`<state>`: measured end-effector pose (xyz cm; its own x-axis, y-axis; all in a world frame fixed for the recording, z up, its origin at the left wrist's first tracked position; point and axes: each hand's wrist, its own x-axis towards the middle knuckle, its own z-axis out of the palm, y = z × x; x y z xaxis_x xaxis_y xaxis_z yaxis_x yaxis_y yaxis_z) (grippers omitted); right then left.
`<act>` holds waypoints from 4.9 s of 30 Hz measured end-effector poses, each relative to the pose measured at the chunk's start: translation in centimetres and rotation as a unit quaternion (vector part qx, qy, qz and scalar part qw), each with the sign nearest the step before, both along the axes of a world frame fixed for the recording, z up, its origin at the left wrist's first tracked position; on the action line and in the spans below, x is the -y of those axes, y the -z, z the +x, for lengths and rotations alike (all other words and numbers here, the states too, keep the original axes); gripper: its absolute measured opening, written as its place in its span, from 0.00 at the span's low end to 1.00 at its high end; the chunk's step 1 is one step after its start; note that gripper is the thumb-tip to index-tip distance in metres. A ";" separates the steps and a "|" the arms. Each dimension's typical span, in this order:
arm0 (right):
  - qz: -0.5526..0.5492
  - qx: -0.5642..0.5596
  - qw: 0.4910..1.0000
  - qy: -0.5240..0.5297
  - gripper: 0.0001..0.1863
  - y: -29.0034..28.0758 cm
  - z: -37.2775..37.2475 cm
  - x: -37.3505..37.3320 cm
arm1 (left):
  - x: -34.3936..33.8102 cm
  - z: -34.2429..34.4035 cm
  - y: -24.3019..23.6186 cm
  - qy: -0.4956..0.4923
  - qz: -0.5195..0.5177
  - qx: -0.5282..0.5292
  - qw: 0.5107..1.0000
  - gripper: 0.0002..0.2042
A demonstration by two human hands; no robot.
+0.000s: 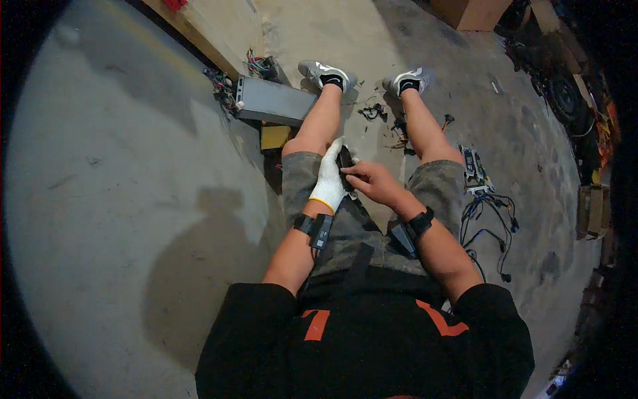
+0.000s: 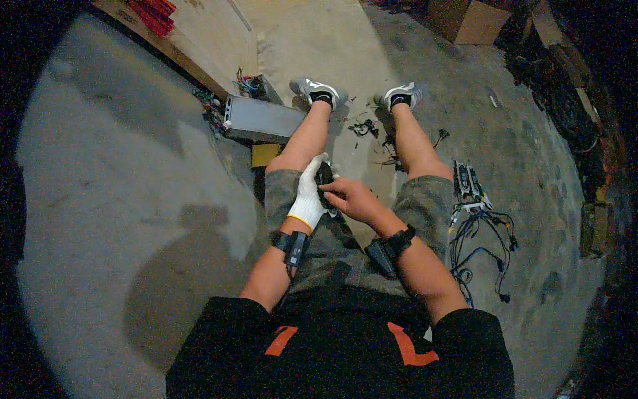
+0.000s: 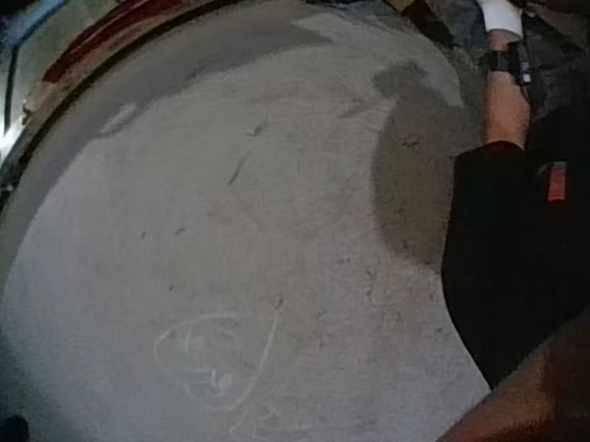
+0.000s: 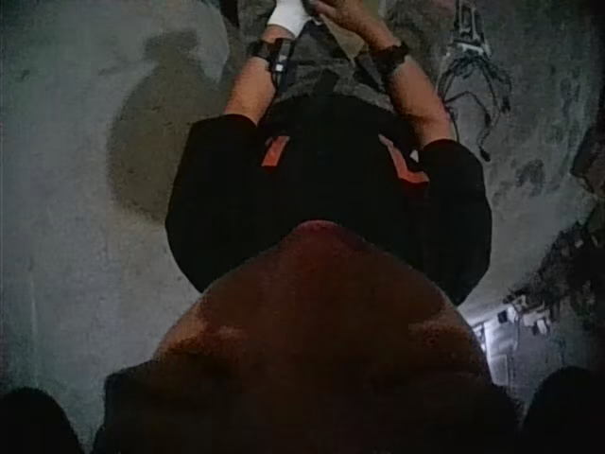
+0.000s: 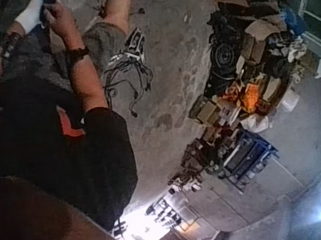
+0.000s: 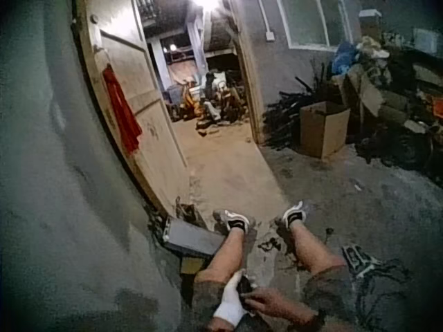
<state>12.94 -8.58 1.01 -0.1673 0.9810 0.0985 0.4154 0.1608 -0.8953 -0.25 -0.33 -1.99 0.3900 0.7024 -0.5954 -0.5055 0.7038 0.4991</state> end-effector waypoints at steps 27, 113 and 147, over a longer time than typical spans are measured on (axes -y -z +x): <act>0.077 -0.338 0.870 0.350 0.26 0.4 10.2 -1.2 | -0.2 0.5 1.1 0.013 -0.060 -0.056 0.997 0.15; 0.016 -0.248 0.914 0.322 0.21 0.2 8.5 -0.7 | -0.2 0.4 0.2 -0.016 -0.068 -0.111 0.991 0.18; 0.012 -0.229 0.930 0.289 0.26 4.7 11.2 -1.1 | -0.2 1.0 -0.2 -0.007 -0.061 -0.119 0.991 0.15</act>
<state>24.17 -7.49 -3.67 0.4515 0.8907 0.0520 0.0148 0.0508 -0.9986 0.75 -0.12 -1.77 0.2201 0.6237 -0.7500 -0.3936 0.7603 0.5168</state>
